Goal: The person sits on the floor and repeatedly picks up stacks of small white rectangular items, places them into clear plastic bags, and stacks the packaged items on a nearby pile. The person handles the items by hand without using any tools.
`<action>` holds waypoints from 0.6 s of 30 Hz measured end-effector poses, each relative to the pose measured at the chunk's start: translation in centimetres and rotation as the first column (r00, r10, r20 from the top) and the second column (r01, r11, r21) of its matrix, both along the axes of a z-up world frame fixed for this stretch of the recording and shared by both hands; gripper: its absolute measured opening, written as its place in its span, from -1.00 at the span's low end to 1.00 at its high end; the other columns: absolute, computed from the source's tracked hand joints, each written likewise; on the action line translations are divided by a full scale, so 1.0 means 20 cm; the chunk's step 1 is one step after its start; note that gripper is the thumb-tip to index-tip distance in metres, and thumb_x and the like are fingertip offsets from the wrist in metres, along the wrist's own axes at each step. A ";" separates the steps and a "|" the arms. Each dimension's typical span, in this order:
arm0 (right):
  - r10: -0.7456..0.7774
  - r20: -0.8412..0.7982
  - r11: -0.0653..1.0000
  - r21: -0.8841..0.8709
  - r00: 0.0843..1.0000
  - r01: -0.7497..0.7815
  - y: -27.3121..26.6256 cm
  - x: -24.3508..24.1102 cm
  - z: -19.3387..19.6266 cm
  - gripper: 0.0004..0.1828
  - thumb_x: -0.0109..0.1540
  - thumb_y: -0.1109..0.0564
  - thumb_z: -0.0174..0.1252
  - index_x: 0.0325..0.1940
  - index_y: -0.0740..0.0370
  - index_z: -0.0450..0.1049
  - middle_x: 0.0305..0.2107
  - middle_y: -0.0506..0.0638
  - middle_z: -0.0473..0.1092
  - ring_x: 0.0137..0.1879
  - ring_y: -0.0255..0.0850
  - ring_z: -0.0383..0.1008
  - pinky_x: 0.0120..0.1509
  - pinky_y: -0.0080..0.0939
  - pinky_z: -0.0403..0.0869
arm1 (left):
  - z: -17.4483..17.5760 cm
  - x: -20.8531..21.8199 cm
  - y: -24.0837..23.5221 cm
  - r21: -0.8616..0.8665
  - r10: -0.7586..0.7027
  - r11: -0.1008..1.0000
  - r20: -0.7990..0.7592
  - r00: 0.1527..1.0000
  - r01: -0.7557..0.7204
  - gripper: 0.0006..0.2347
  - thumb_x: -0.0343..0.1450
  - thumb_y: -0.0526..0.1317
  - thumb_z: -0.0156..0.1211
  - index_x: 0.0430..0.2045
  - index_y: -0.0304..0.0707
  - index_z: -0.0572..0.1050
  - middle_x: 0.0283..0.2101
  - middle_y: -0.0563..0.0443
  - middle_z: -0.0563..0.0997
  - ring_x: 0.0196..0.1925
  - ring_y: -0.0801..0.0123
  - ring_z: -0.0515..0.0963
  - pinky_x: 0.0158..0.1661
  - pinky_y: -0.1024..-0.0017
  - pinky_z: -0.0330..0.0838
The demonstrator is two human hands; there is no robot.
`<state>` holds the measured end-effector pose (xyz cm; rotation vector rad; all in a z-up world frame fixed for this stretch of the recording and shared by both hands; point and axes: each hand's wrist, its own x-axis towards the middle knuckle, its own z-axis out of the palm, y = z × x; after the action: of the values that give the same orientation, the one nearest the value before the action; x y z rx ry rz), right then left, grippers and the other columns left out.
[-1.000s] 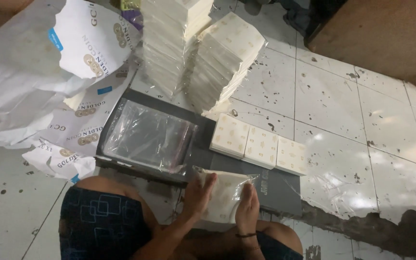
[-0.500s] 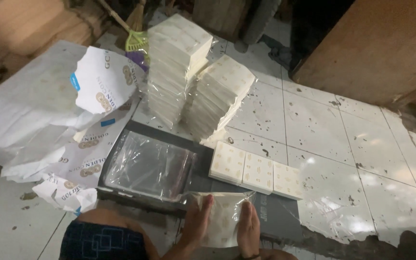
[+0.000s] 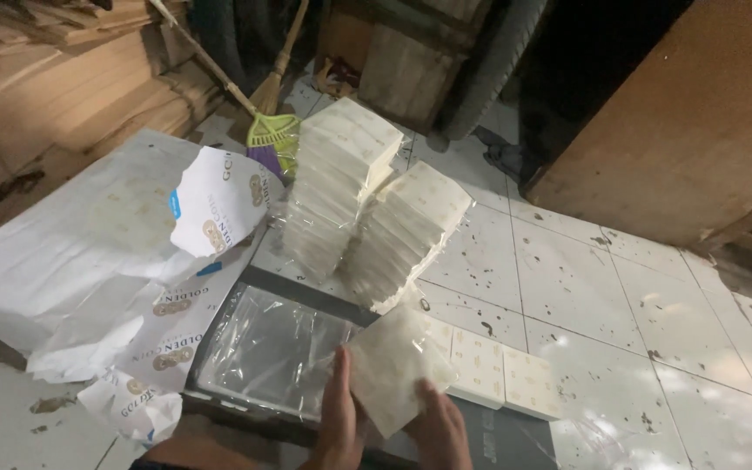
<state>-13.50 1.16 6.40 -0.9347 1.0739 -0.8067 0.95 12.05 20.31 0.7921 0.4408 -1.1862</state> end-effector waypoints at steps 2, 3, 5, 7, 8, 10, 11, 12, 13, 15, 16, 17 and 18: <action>0.040 -0.484 0.939 -0.280 0.874 -0.198 -0.06 -0.02 0.20 -0.48 0.14 0.27 0.26 0.17 0.35 0.32 -0.04 0.30 0.45 0.11 0.08 0.46 0.12 0.11 0.48 | -0.24 0.06 -0.06 -0.064 -0.059 0.995 0.197 0.979 0.072 -0.31 0.35 0.18 -0.08 0.38 -0.16 0.20 0.43 -0.09 0.29 0.43 0.15 0.26 0.29 0.11 0.21; -0.096 -0.837 0.776 -0.402 0.539 -0.485 -0.08 -0.04 0.30 0.00 0.02 0.33 0.41 0.47 0.02 0.14 0.19 0.14 0.39 0.32 -0.01 0.39 0.35 0.01 0.41 | -0.36 0.09 -0.08 -0.114 -0.105 0.980 0.386 0.916 0.160 -0.24 0.33 0.19 -0.02 0.47 -0.04 0.00 0.57 0.09 0.04 0.60 0.37 0.03 0.41 0.16 0.06; -0.189 -0.708 0.592 -0.635 0.680 -0.497 -0.29 -0.04 0.43 -0.09 0.02 0.31 0.26 0.44 0.20 0.11 0.22 0.21 0.34 0.35 0.03 0.35 0.39 -0.02 0.36 | -0.30 0.22 -0.06 -0.081 -0.162 0.962 0.598 0.785 0.260 -0.33 0.32 0.22 -0.08 0.32 -0.08 0.20 0.47 0.03 0.26 0.45 0.28 0.31 0.29 0.19 0.31; -0.230 -0.549 0.360 -0.815 0.804 -0.454 -0.42 0.08 0.71 -0.16 0.03 0.29 0.10 0.42 0.38 0.09 0.24 0.28 0.30 0.39 0.08 0.31 0.43 -0.05 0.31 | -0.38 0.32 -0.04 -0.026 -0.200 0.939 0.768 0.608 0.342 -0.38 0.32 0.25 -0.13 0.18 -0.12 0.39 0.37 -0.04 0.48 0.30 0.20 0.59 0.18 0.23 0.56; 0.023 -0.209 0.744 -0.649 0.978 -0.157 -0.43 0.20 0.92 -0.29 0.14 0.02 0.05 0.39 0.25 0.21 0.10 0.12 0.39 0.19 -0.05 0.41 0.14 -0.16 0.41 | -0.50 0.36 -0.03 0.154 -0.284 0.946 0.819 0.498 0.286 -0.35 0.29 0.30 -0.10 0.18 -0.05 0.40 0.34 -0.02 0.50 0.28 0.17 0.59 0.17 0.21 0.53; 0.063 0.247 0.977 -0.214 0.967 -0.009 -0.52 0.38 1.18 -0.34 0.25 -0.24 0.01 0.35 0.11 0.34 -0.04 -0.05 0.49 -0.01 -0.18 0.52 -0.15 -0.26 0.51 | -0.79 0.44 -0.01 0.325 -0.381 0.924 0.840 0.387 0.203 -0.33 0.25 0.35 -0.08 0.17 0.03 0.40 0.32 0.01 0.51 0.25 0.14 0.60 0.17 0.20 0.49; 0.135 0.248 0.970 -0.229 0.959 -0.078 -0.61 0.44 1.24 -0.37 0.23 -0.25 0.03 0.31 0.07 0.38 -0.13 -0.11 0.50 -0.20 -0.25 0.53 -0.48 -0.38 0.42 | -0.96 0.47 0.00 0.395 -0.398 0.916 0.869 0.294 0.071 -0.44 0.30 0.28 -0.05 0.09 0.02 0.45 0.19 0.06 0.59 0.06 0.26 0.67 -0.09 0.30 0.55; 0.207 0.246 0.959 -0.243 0.947 -0.147 -0.69 0.49 1.30 -0.39 0.21 -0.25 0.05 0.26 0.03 0.42 -0.21 -0.17 0.51 -0.39 -0.31 0.54 -0.80 -0.50 0.34 | -1.12 0.49 0.00 0.444 -0.424 0.894 0.883 0.201 -0.068 -0.55 0.36 0.21 -0.02 0.00 0.02 0.50 0.07 0.11 0.66 -0.14 0.37 0.74 -0.34 0.40 0.62; 0.209 0.245 0.959 -0.241 0.947 -0.149 -0.81 0.54 1.27 -0.39 0.21 -0.25 0.05 0.26 0.03 0.42 -0.21 -0.17 0.51 -0.39 -0.31 0.54 -0.80 -0.50 0.34 | -1.08 0.52 -0.02 0.446 -0.425 0.892 0.882 0.203 -0.069 -0.55 0.36 0.21 -0.02 0.00 0.02 0.50 0.07 0.11 0.66 -0.14 0.37 0.74 -0.34 0.40 0.62; 0.313 0.190 0.937 -0.222 0.930 -0.270 -1.01 0.60 1.19 -0.54 0.25 -0.22 0.00 0.03 0.11 0.47 -0.42 -0.14 0.45 -0.47 -0.33 0.45 -0.56 -0.49 0.36 | -1.00 0.55 -0.02 0.279 -0.253 0.960 0.907 0.337 -0.031 -0.55 0.37 0.17 0.02 -0.02 -0.10 0.49 0.07 -0.05 0.67 -0.02 0.18 0.72 -0.17 0.30 0.69; 0.312 0.192 0.938 -0.218 0.931 -0.269 -1.04 0.62 1.16 -0.54 0.25 -0.22 0.00 0.03 0.11 0.47 -0.42 -0.14 0.45 -0.47 -0.33 0.45 -0.56 -0.49 0.36 | -1.02 0.56 -0.04 0.283 -0.257 0.959 0.906 0.336 -0.031 -0.55 0.37 0.17 0.02 -0.02 -0.10 0.49 0.07 -0.05 0.67 -0.02 0.18 0.72 -0.17 0.30 0.69; 0.265 -0.138 0.943 -0.171 0.954 -0.287 -1.08 0.64 1.13 -0.49 0.24 -0.30 0.05 -0.11 0.19 0.40 -0.46 -0.01 0.43 -0.47 -0.15 0.47 -0.50 -0.33 0.42 | -1.04 0.58 -0.06 0.267 -0.239 0.962 0.920 0.311 -0.052 -0.56 0.38 0.15 0.02 -0.02 -0.11 0.49 0.05 -0.02 0.68 -0.06 0.21 0.73 -0.23 0.35 0.68; 0.211 -0.459 0.949 -0.115 0.863 -0.294 -1.12 0.66 1.10 -0.38 0.23 -0.39 0.10 -0.26 0.28 0.33 -0.49 0.13 0.42 -0.46 0.04 0.49 -0.45 -0.17 0.48 | -1.05 0.59 -0.09 0.250 -0.219 0.965 0.931 0.290 -0.074 -0.58 0.39 0.14 0.02 -0.03 -0.12 0.50 0.04 0.01 0.68 -0.11 0.24 0.73 -0.28 0.39 0.67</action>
<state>-0.21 -21.25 28.50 -1.4327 1.2451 -0.4838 12.66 10.28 -0.75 1.6152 -0.5188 -0.5105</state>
